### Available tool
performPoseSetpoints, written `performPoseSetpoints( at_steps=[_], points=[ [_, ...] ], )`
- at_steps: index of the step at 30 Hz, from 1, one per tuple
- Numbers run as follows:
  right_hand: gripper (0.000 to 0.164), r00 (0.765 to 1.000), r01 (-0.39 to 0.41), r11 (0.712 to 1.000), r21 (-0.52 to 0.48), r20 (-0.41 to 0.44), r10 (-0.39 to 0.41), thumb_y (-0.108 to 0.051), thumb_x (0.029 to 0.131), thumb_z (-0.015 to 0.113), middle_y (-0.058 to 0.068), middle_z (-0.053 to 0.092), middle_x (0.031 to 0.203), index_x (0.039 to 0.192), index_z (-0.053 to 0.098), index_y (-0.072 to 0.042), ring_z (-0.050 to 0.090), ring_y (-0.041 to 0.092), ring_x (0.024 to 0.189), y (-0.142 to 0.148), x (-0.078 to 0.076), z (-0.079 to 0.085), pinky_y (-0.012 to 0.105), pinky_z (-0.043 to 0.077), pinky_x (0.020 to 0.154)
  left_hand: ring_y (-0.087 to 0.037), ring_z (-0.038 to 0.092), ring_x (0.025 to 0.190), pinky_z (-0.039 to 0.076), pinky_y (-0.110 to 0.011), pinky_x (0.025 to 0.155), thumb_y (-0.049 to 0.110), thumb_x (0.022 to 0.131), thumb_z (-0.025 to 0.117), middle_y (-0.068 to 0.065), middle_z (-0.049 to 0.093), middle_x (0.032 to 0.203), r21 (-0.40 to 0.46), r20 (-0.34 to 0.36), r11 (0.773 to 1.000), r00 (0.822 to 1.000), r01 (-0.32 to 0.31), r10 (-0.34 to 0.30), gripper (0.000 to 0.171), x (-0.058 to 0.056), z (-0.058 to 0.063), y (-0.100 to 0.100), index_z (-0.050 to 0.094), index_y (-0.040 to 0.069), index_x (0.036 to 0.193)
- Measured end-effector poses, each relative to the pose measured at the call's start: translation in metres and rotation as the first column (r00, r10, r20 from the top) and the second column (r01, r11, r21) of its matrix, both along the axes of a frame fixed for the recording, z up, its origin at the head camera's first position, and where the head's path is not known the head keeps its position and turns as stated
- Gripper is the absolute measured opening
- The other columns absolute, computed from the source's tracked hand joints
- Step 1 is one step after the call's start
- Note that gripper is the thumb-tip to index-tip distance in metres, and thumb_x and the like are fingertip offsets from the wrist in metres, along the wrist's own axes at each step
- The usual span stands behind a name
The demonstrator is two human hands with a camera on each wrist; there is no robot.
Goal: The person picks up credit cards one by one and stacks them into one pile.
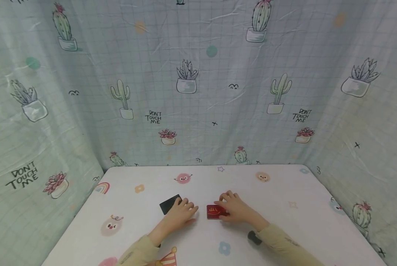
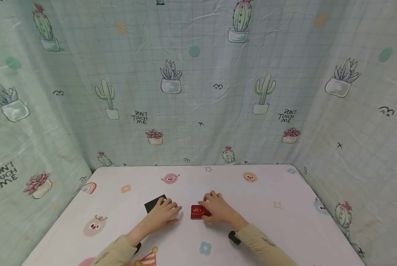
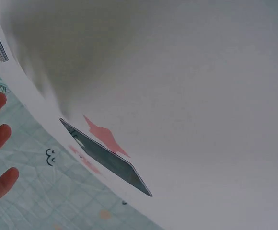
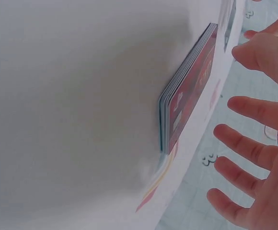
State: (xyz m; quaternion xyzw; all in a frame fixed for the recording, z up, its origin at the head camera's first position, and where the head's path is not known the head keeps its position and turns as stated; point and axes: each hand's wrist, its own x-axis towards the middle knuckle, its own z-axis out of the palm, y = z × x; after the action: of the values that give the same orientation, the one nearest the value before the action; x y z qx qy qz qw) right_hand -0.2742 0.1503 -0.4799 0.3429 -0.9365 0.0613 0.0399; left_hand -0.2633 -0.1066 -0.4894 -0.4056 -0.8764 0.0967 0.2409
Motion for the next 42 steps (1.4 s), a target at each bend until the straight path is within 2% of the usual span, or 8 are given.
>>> performPoseSetpoints(
  at_steps=[12,18,23,26,34,42],
  points=[
    [0.048,1.0,0.0,0.998,0.069,0.001,0.0,-0.04,0.078,0.062,0.0,0.052,0.11,0.121,0.054,-0.021,0.041,0.019,0.102,-0.022,-0.005,0.006,0.046,0.04,0.087,-0.017,0.049,0.09,0.041,-0.041,0.079,0.042,0.076,0.064,0.004,0.059,0.094,0.034,-0.057,0.999,0.998,-0.018,0.02,0.038,-0.001,-0.005,-0.027,0.061,0.019,0.107],
    [0.044,0.996,-0.056,0.996,0.074,-0.064,0.061,-0.039,0.08,0.06,0.001,0.052,0.108,0.119,0.056,-0.019,0.041,0.019,0.098,-0.031,-0.007,0.007,0.043,0.04,0.083,-0.019,0.049,0.089,0.038,-0.04,0.075,0.039,0.076,0.065,0.001,0.058,0.095,0.068,-0.034,0.997,0.999,-0.032,0.035,0.039,-0.003,-0.009,-0.043,0.061,0.016,0.108],
    [0.045,0.999,-0.042,0.996,0.079,-0.018,0.043,-0.04,0.081,0.058,0.001,0.051,0.113,0.121,0.053,-0.02,0.041,0.02,0.102,-0.043,-0.01,0.01,0.045,0.039,0.087,-0.019,0.048,0.088,0.039,-0.043,0.076,0.037,0.076,0.066,0.0,0.058,0.096,0.094,-0.027,0.994,0.998,-0.057,0.06,0.041,-0.005,-0.009,-0.056,0.06,0.013,0.108],
    [0.045,0.999,-0.031,0.995,0.098,-0.012,0.033,-0.041,0.082,0.056,0.001,0.051,0.115,0.122,0.052,-0.02,0.04,0.02,0.103,-0.052,-0.015,0.009,0.042,0.037,0.086,-0.02,0.048,0.087,0.039,-0.044,0.075,0.036,0.076,0.067,-0.001,0.058,0.096,0.11,-0.009,0.99,0.996,-0.088,0.09,0.04,-0.006,-0.009,-0.062,0.061,0.013,0.107],
    [0.045,0.996,-0.039,0.986,0.159,-0.072,0.052,-0.041,0.083,0.055,-0.002,0.051,0.117,0.124,0.051,-0.021,0.04,0.017,0.101,-0.076,-0.027,0.007,0.037,0.034,0.081,-0.023,0.047,0.089,0.037,-0.048,0.079,0.043,0.078,0.062,-0.005,0.058,0.098,0.105,0.088,0.975,0.978,-0.197,0.188,0.047,-0.012,-0.012,-0.078,0.059,0.008,0.109],
    [0.048,0.987,-0.04,0.976,0.214,-0.146,0.073,-0.043,0.085,0.053,-0.002,0.051,0.122,0.127,0.047,-0.022,0.042,0.017,0.103,-0.098,-0.032,0.002,0.038,0.035,0.08,-0.026,0.049,0.087,0.036,-0.048,0.075,0.049,0.075,0.062,-0.007,0.058,0.094,0.098,0.042,0.967,0.971,-0.237,0.234,0.052,-0.021,-0.024,-0.092,0.06,0.006,0.103]
  ],
)
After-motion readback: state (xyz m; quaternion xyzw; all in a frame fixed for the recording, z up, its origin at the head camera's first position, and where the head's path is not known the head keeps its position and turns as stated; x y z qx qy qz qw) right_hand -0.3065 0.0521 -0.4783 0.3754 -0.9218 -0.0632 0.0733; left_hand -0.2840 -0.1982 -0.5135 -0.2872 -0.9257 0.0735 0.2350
